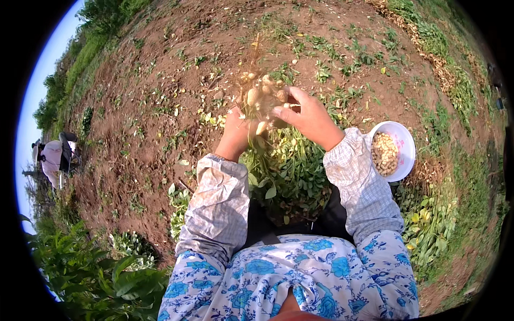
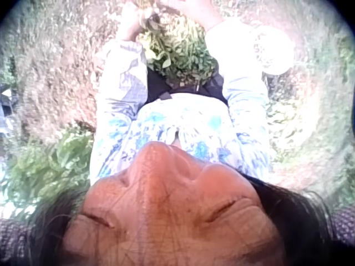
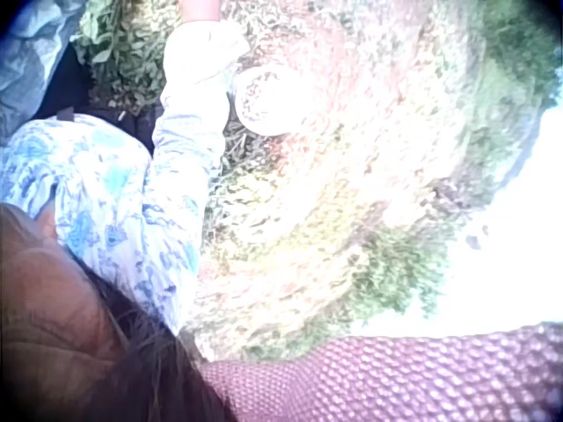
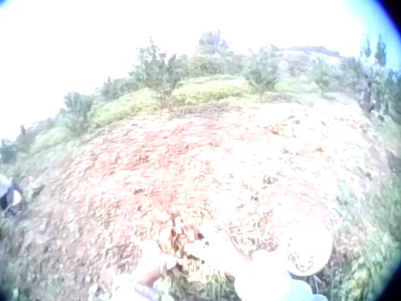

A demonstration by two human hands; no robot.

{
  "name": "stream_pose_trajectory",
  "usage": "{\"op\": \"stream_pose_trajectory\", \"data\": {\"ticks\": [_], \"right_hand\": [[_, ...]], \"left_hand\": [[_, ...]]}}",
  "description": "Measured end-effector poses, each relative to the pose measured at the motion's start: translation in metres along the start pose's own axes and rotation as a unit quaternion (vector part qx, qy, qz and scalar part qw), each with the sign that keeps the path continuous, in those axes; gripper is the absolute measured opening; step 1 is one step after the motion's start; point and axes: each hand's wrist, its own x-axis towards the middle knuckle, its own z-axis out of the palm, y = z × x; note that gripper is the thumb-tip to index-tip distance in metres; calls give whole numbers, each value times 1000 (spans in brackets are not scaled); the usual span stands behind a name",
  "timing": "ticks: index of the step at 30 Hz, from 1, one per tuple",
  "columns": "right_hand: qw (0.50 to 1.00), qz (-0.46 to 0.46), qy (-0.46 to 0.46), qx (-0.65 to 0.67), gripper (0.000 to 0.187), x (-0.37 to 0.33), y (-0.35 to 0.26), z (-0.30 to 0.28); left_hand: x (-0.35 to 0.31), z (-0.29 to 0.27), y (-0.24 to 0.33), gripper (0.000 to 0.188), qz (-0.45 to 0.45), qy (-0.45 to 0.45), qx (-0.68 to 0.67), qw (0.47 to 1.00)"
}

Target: The person sits on the ground in a field and shucks peanuts from their pods by hand. They repeatedly pick up peanut vines, remove the peanuts, and place them into a white bowl nearby.

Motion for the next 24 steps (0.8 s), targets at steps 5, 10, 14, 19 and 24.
{"op": "stream_pose_trajectory", "data": {"ticks": [5,10,14,19,24], "right_hand": [[996,7,17,-89,42,-3,-2,8],[964,-89,67,-243,38,-8,-7,6],[956,-143,112,-229,31,-11,-8,7],[997,24,62,39,28,-10,-14,4],[853,39,219,472,21,6,5,-25]], "left_hand": [[-1,1,-9,30,18,10,-21,1000],[-9,11,15,33,43,13,-81,996],[-11,13,17,32,17,34,-65,997],[-3,2,-2,36,-2,-12,-129,992],[-7,2,-7,33,-24,10,-134,991]]}}
